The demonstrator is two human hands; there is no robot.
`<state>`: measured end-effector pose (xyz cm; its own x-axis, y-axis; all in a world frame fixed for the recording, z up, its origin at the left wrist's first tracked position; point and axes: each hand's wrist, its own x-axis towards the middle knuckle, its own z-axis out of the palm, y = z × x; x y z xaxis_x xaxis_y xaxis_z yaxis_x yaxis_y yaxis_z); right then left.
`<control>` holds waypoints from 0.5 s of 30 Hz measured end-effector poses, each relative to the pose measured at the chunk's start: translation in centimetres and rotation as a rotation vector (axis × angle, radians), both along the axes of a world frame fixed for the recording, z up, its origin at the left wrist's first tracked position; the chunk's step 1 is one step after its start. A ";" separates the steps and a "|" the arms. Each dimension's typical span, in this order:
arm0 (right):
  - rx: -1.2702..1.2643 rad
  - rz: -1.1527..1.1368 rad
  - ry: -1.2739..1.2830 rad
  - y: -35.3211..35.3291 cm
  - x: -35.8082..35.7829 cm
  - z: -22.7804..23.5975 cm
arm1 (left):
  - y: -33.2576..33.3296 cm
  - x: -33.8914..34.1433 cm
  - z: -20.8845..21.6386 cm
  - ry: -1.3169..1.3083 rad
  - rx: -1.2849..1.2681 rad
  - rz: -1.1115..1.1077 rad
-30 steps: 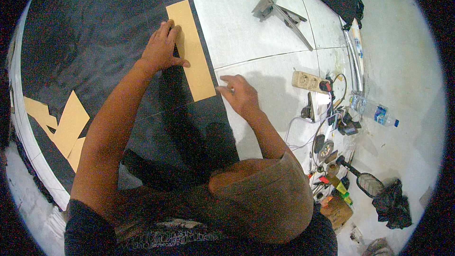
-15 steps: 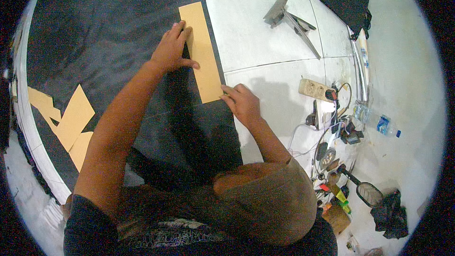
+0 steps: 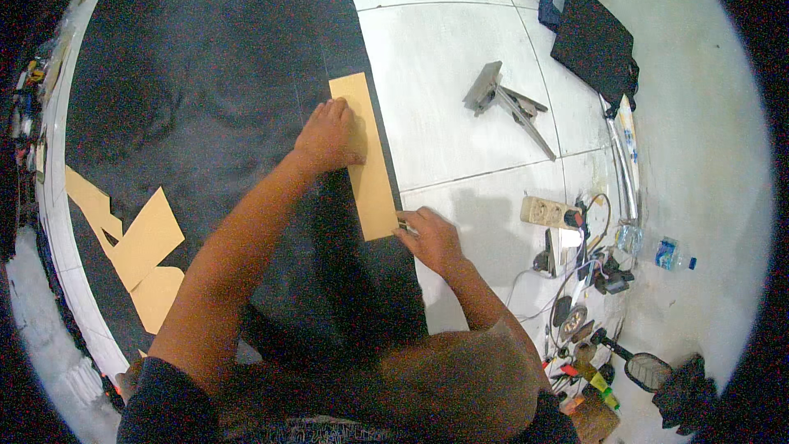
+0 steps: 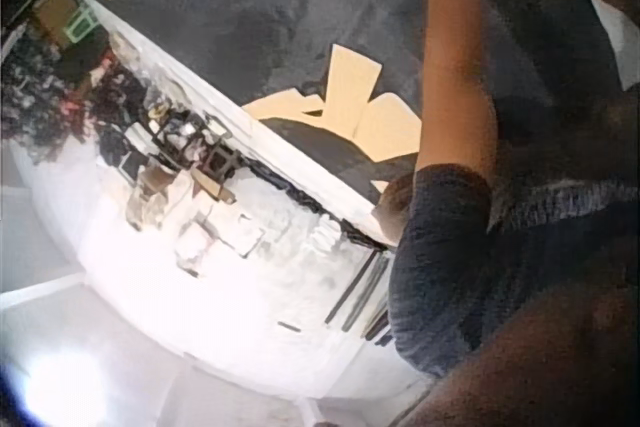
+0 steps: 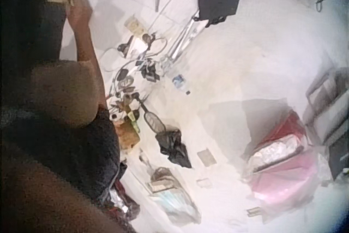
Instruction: The person sits on a black floor mat and applies rectangular pieces of beige tape to its surface. They pick up the tape pieces, position them carefully, and press them down firmly to ensure adhesion.
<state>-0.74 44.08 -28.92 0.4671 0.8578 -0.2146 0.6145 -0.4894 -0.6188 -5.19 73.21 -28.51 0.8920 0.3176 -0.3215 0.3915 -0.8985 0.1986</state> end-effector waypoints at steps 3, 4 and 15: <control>0.106 -0.167 -0.024 1.9 4.8 -0.9 | -0.4 1.5 1.3 0.081 0.013 -0.016; 0.166 -0.224 -0.067 3.6 7.1 -1.1 | -0.4 1.7 1.8 0.117 0.018 -0.020; 0.336 -0.167 0.385 23.5 12.3 0.0 | -0.8 3.4 0.5 0.204 0.062 0.006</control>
<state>11.60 67.59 -28.96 0.5451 0.8293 -0.1235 0.2427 -0.2971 -0.9235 -1.81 72.39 -28.06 0.8085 0.3477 -0.4749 0.4235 -0.9040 0.0592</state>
